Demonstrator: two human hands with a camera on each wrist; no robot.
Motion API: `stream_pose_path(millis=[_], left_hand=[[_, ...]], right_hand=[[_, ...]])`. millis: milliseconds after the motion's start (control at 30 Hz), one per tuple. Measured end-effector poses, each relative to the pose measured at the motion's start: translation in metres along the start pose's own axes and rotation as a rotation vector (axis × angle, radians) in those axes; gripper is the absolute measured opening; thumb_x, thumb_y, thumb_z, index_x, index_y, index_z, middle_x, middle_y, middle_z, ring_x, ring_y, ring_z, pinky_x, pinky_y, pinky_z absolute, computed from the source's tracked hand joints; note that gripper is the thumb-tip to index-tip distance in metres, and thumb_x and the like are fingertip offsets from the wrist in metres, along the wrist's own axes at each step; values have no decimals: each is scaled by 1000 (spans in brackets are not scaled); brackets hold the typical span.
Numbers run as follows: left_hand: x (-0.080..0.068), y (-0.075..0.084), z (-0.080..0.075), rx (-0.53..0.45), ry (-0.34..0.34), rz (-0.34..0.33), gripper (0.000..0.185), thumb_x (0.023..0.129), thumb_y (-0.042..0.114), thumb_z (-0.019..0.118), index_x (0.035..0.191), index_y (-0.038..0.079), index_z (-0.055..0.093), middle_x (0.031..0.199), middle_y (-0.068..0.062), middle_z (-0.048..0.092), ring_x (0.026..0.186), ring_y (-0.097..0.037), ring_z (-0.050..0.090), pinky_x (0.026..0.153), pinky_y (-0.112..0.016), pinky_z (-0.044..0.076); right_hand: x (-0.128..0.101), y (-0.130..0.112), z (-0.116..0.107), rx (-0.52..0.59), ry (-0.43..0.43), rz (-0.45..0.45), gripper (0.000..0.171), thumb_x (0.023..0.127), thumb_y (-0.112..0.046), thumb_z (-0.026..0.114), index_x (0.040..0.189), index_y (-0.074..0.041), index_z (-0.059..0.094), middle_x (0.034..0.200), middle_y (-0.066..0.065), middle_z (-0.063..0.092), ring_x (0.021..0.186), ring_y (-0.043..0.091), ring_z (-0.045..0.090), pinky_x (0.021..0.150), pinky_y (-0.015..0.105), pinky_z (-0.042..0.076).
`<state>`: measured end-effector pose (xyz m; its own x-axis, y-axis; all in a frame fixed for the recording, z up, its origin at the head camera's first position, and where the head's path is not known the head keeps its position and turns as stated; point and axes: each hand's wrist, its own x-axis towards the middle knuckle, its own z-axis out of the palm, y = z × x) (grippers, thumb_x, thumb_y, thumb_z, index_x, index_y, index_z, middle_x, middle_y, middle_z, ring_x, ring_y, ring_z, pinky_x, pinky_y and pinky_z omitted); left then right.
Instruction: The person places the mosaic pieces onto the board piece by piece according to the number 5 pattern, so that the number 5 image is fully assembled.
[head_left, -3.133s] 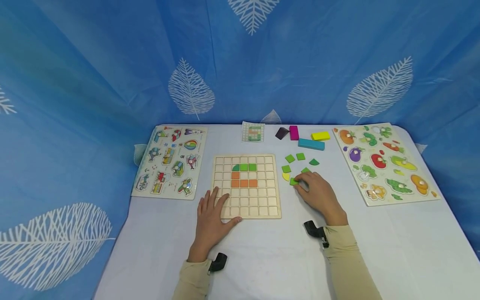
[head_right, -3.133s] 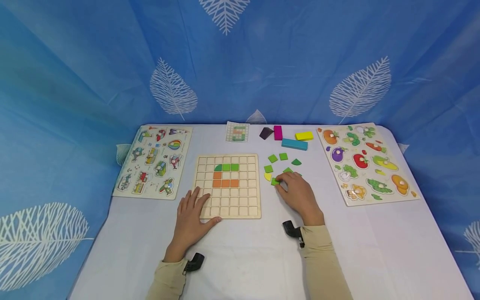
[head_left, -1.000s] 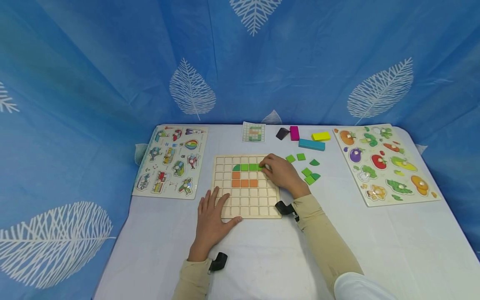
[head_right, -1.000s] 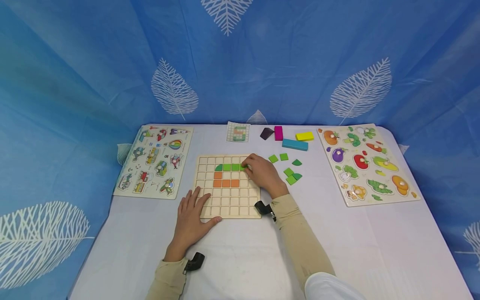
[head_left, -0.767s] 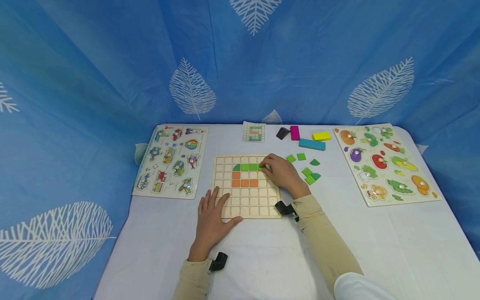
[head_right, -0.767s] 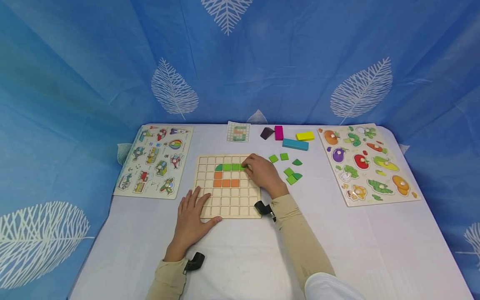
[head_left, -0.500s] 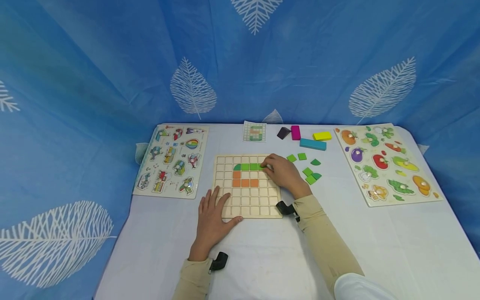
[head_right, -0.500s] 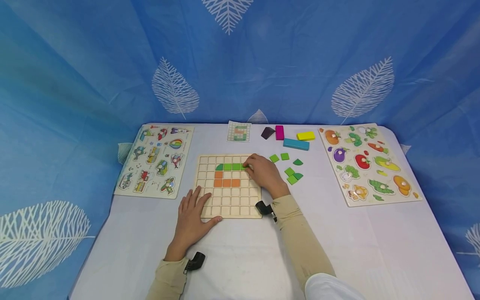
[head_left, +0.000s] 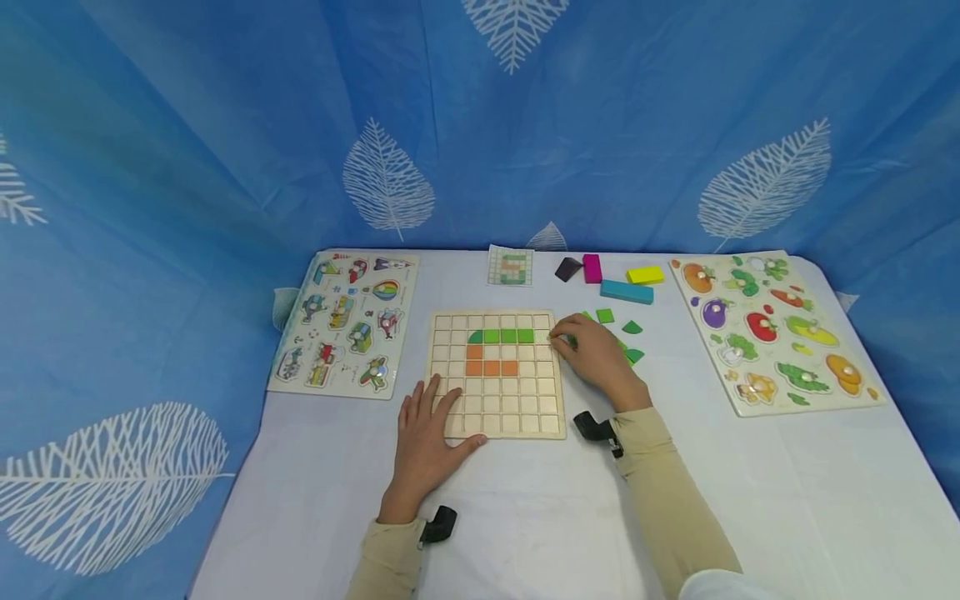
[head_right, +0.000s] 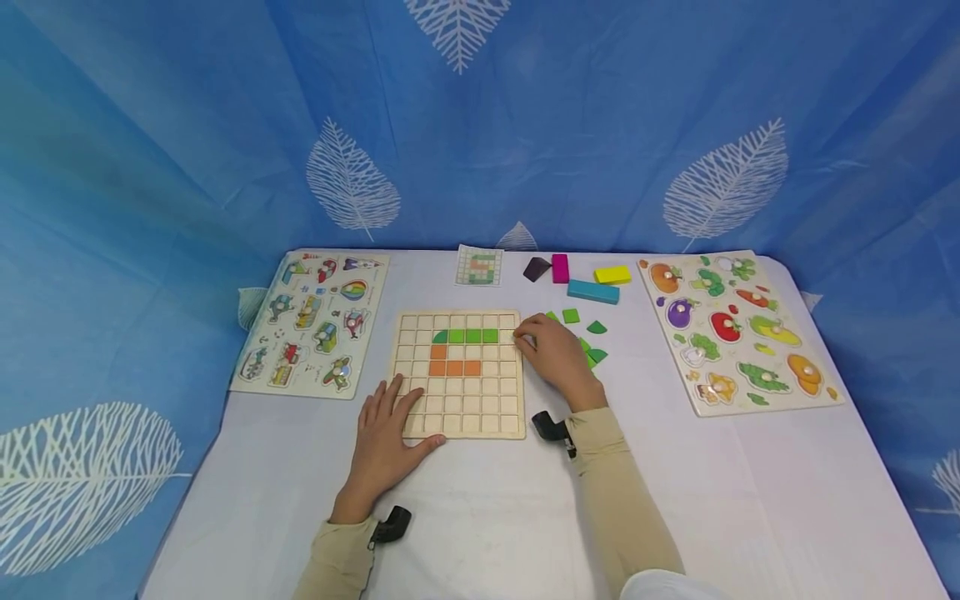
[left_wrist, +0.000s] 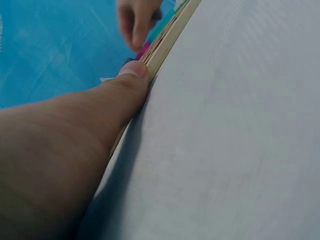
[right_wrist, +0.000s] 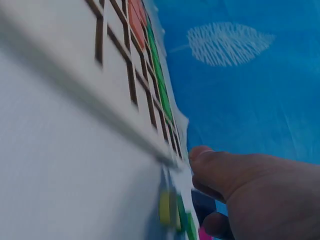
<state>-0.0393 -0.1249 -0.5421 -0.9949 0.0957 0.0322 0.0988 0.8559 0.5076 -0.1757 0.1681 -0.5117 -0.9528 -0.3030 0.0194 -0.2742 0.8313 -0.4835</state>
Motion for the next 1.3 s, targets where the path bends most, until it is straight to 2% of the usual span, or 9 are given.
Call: stream_pose_path(millis=[100,267,467,733,833,933,1033,1200,1300], left_hand=[[-1,1,1,-1,-5,0,85,81,64,75,149,20,51,169,-12,24,158,-40,14,125,-62,13],[-1,4,-2,-12,-5,9,85,80,64,75,149,19,51,169,-13,25,157,-41,15,125,-63,13],[1,3,-2,-11,1,14,86,81,65,74,149,19,50,170,-13,24,158,-40,14,125,-63,12],[0,1,-1,-5,4,13,85,81,65,74,149,19,51,169,-13,24,158,-40,14,125,-63,13],[0,0,-1,-2,3,13,85,81,65,74,149,19,50,170,-12,23,158,-40,14,125,-62,13],[0,0,-1,2,1,13,85,81,65,74,149,20,50,170,-12,23,158,-40,14,125,-62,12],[0,0,-1,3,1,14,86,81,65,74,149,19,50,170,-12,23,158,-40,14,125,-62,12],[0,0,-1,3,1,14,86,81,65,74,149,19,50,170,-12,23,158,-40,14,125,-62,13],[0,1,-1,2,-6,6,86,81,65,73,149,20,50,170,-12,23,158,-40,14,125,-62,12]], right_hand=[[-18,16,-3,34,48,55,25,100,-26,67,118,-10,74,123,12,68,120,35,64,104,53,50],[-38,24,-6,-7,57,88,29,96,-30,72,117,-10,74,120,12,68,112,34,66,98,53,53],[-42,22,-6,-62,81,78,27,93,-29,76,112,-10,76,111,10,70,105,31,67,92,50,55],[-48,16,-6,-60,40,53,16,97,-10,68,108,-11,79,113,9,71,109,31,65,94,50,55],[-49,14,-4,-54,48,50,16,96,-20,71,108,-12,77,114,8,70,110,30,64,93,49,56],[-48,12,-1,-64,51,66,29,92,-35,77,109,-12,76,113,7,70,106,29,66,91,48,57],[-47,10,2,-84,41,76,34,89,-40,79,108,-13,75,109,6,70,102,27,67,88,46,58],[-48,9,-1,-97,23,53,15,95,-24,72,105,-13,74,114,6,71,107,28,67,90,47,57],[-50,9,-5,-76,21,65,15,96,-17,68,108,-11,72,121,9,68,115,31,64,94,51,56]])
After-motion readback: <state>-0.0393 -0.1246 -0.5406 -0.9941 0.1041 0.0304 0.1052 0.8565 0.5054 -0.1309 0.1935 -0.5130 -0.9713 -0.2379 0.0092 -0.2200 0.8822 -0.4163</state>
